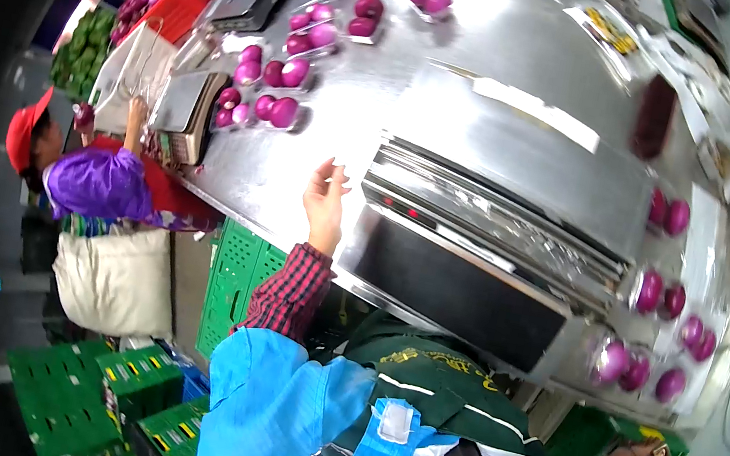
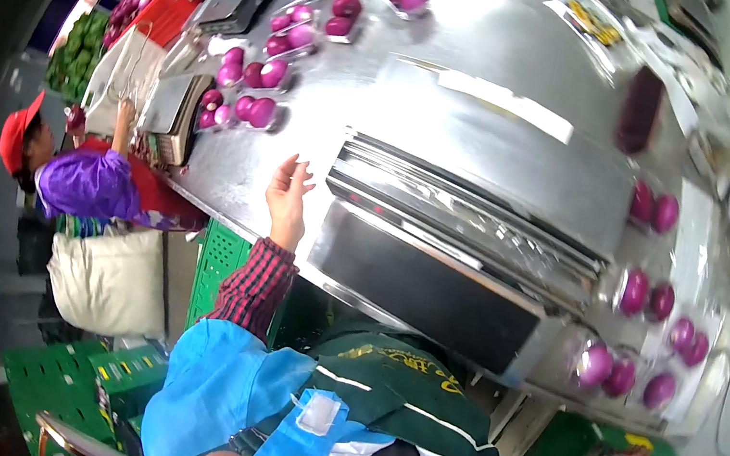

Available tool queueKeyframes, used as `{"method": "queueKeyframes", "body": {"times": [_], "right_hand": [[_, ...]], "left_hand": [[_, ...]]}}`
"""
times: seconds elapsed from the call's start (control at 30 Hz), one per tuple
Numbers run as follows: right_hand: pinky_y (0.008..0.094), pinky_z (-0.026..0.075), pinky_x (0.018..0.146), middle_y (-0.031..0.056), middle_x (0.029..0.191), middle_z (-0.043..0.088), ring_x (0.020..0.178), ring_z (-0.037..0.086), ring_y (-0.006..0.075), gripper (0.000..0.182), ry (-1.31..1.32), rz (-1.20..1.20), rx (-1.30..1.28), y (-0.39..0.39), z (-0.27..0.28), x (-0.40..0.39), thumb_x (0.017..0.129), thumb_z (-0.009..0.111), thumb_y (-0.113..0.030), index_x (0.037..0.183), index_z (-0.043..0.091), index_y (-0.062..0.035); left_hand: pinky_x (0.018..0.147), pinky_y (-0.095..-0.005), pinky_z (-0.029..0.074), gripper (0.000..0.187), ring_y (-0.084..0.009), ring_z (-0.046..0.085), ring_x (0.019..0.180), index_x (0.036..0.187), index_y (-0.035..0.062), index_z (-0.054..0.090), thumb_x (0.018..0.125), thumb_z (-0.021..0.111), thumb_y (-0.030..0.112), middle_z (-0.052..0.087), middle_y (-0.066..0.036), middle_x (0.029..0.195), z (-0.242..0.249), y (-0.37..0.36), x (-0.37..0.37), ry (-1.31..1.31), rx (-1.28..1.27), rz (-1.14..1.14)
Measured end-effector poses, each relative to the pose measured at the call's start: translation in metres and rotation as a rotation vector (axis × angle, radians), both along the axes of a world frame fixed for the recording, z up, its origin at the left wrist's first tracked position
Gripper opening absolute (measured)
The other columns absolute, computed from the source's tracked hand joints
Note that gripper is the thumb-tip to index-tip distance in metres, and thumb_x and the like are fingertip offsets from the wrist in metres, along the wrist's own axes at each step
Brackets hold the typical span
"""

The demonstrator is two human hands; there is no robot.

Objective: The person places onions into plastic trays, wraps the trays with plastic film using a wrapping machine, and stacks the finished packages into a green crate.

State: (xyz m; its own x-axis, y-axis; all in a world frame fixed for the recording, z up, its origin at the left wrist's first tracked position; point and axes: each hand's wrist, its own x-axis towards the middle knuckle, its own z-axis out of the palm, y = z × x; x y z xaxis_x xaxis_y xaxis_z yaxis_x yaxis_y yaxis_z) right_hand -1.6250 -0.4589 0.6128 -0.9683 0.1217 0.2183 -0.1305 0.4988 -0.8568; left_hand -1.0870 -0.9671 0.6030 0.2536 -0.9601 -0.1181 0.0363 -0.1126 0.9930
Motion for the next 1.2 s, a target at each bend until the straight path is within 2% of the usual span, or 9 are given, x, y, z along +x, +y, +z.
{"method": "queueKeyframes", "body": {"times": [0.2, 0.3, 0.37, 0.43, 0.53, 0.7, 0.77, 0.8, 1.2], "right_hand": [[0.0224, 0.045, 0.074, 0.0067, 0.096, 0.06, 0.08, 0.055, 0.0109, 0.03, -0.12, 1.013, -0.028, -0.413, 0.096, 0.125, 0.093, 0.048, -0.015, 0.118, 0.052, 0.0015], [0.0222, 0.046, 0.066, 0.0066, 0.087, 0.062, 0.071, 0.057, 0.0096, 0.022, -0.288, 1.493, 0.07, -0.542, 0.096, 0.227, 0.091, 0.048, -0.011, 0.107, 0.057, 0.0007], [0.0216, 0.046, 0.064, 0.0055, 0.083, 0.062, 0.069, 0.057, 0.009, 0.021, -0.454, 1.778, 0.172, -0.613, 0.092, 0.304, 0.09, 0.049, -0.012, 0.106, 0.058, -0.0012], [0.0226, 0.047, 0.064, 0.0045, 0.085, 0.062, 0.069, 0.057, 0.0088, 0.027, -0.633, 1.981, 0.272, -0.67, 0.065, 0.368, 0.09, 0.051, -0.019, 0.109, 0.057, -0.0013], [0.0268, 0.049, 0.07, 0.011, 0.102, 0.059, 0.081, 0.059, 0.0158, 0.047, -0.593, 2.118, 0.474, -0.737, 0.007, 0.449, 0.087, 0.056, -0.032, 0.124, 0.047, -0.0034], [0.036, 0.037, 0.098, 0.0287, 0.131, 0.04, 0.116, 0.048, 0.0334, 0.09, -0.255, 2.303, 0.542, -0.791, -0.1, 0.535, 0.077, 0.064, -0.051, 0.14, 0.023, -0.0016], [0.0335, 0.036, 0.1, 0.025, 0.128, 0.046, 0.115, 0.049, 0.0318, 0.088, -0.711, 2.312, 0.358, -0.786, -0.112, 0.552, 0.072, 0.072, -0.037, 0.137, 0.028, 0.0014], [0.0339, 0.038, 0.097, 0.0221, 0.126, 0.046, 0.111, 0.05, 0.0288, 0.083, -0.568, 2.349, 0.408, -0.788, -0.109, 0.551, 0.072, 0.073, -0.034, 0.136, 0.029, -0.0022], [0.0369, 0.037, 0.097, 0.0164, 0.124, 0.049, 0.115, 0.048, 0.0283, 0.073, -0.239, 1.875, 0.389, -0.624, 0.122, 0.321, 0.073, 0.071, -0.023, 0.134, 0.035, -0.0072]], "left_hand": [[0.087, -0.04, 0.045, 0.054, -0.0268, 0.045, 0.116, 0.131, -0.002, 0.035, 0.09, 0.052, 0.027, 0.044, -0.014, 0.127, -0.126, -0.162, 0.202, -0.024, 0.178, 0.367], [0.078, -0.0385, 0.046, 0.047, -0.0202, 0.049, 0.1, 0.123, 0.0004, 0.042, 0.087, 0.053, 0.028, 0.048, -0.01, 0.113, -0.139, -0.231, 0.277, 0.141, 0.322, 0.4], [0.057, -0.0274, 0.045, 0.03, -0.0118, 0.049, 0.063, 0.111, 0.0002, 0.053, 0.088, 0.054, 0.02, 0.049, -0.001, 0.071, -0.139, -0.258, 0.289, 0.208, 0.29, 0.387], [0.056, -0.025, 0.045, 0.025, -0.0107, 0.052, 0.066, 0.107, -0.0026, 0.057, 0.085, 0.057, 0.008, 0.058, -0.004, 0.079, -0.192, -0.274, 0.31, 0.087, 0.202, 0.303], [0.06, -0.0229, 0.043, 0.034, -0.0093, 0.053, 0.075, 0.117, -0.004, 0.053, 0.084, 0.052, 0.0, 0.061, -0.005, 0.094, -0.154, -0.238, 0.278, 0.046, 0.253, 0.318], [0.057, -0.0234, 0.046, 0.058, -0.0089, 0.049, 0.063, 0.133, 0.0034, 0.039, 0.076, 0.043, -0.01, 0.056, -0.006, 0.101, -0.112, -0.166, 0.239, 0.374, 0.421, 0.035], [0.057, -0.0223, 0.046, 0.064, -0.009, 0.051, 0.066, 0.136, 0.004, 0.034, 0.075, 0.044, -0.01, 0.054, -0.009, 0.109, -0.103, -0.151, 0.219, 0.367, 0.426, 0.078], [0.058, -0.0223, 0.045, 0.065, -0.0092, 0.052, 0.068, 0.137, 0.0045, 0.033, 0.075, 0.045, -0.01, 0.053, -0.011, 0.112, -0.098, -0.146, 0.215, 0.368, 0.372, 0.038], [0.064, -0.0236, 0.049, 0.065, -0.0094, 0.054, 0.074, 0.137, -0.0048, 0.028, 0.077, 0.055, -0.005, 0.046, -0.019, 0.127, 0.048, -0.117, 0.035, 0.269, 0.017, -0.635]]}}
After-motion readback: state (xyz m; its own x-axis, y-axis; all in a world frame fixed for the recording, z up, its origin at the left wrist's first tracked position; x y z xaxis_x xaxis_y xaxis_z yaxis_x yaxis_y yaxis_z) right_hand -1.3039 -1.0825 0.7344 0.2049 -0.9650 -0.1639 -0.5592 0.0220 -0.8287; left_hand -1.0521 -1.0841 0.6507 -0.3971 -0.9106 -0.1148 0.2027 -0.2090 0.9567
